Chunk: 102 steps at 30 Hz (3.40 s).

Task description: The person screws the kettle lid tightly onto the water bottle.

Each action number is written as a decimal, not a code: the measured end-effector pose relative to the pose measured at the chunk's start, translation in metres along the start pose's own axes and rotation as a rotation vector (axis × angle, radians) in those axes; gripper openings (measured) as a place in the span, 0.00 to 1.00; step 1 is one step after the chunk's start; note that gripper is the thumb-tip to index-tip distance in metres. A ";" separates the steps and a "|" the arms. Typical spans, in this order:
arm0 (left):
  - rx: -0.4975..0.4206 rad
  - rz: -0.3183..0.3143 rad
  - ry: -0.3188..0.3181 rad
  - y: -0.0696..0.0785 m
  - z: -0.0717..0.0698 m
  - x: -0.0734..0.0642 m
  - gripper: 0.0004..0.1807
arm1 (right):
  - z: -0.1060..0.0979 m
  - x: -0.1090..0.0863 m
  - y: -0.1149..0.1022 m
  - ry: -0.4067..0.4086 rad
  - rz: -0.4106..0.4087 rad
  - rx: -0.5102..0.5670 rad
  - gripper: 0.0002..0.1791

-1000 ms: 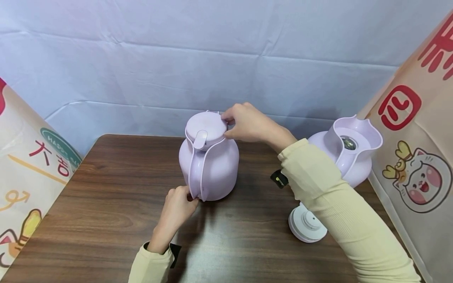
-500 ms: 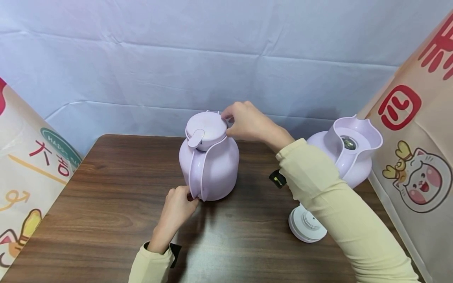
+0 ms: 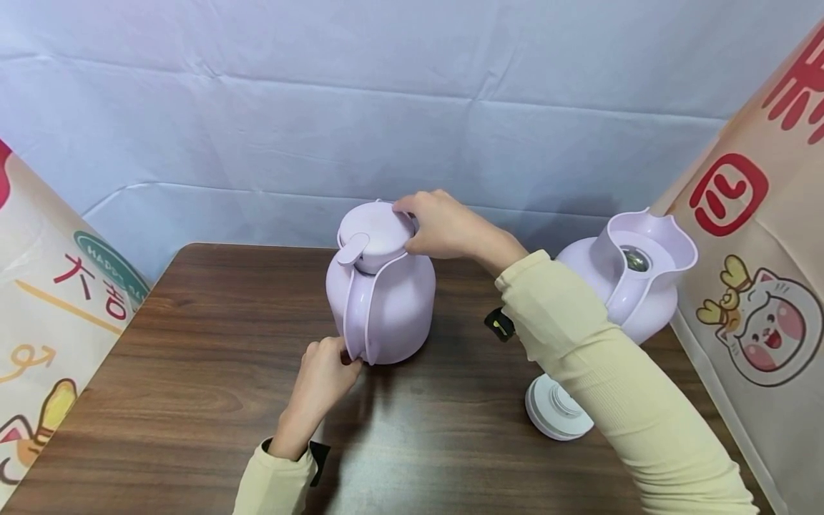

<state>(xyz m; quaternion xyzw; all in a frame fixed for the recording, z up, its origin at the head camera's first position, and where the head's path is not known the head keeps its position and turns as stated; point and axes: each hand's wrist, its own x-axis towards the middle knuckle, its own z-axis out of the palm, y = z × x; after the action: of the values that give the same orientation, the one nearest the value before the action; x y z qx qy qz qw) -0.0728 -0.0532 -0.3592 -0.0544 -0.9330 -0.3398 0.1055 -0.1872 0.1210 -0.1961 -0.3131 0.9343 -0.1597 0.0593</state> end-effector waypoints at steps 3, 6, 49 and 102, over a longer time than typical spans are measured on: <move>-0.002 0.001 0.001 0.000 0.000 0.000 0.08 | 0.000 -0.001 -0.001 0.016 0.011 -0.005 0.27; -0.011 -0.008 -0.008 0.000 0.000 0.000 0.08 | -0.001 -0.003 -0.003 0.039 0.008 -0.013 0.24; -0.023 -0.017 -0.019 -0.002 0.001 -0.001 0.08 | 0.005 -0.005 0.004 0.062 0.019 0.023 0.24; -0.019 -0.018 -0.024 0.000 -0.001 -0.001 0.07 | 0.002 -0.008 -0.006 0.115 0.063 0.015 0.15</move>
<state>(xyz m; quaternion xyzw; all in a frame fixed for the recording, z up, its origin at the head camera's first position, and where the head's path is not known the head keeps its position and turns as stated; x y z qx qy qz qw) -0.0722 -0.0541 -0.3589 -0.0508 -0.9314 -0.3487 0.0909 -0.1773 0.1210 -0.1961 -0.2732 0.9444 -0.1823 0.0130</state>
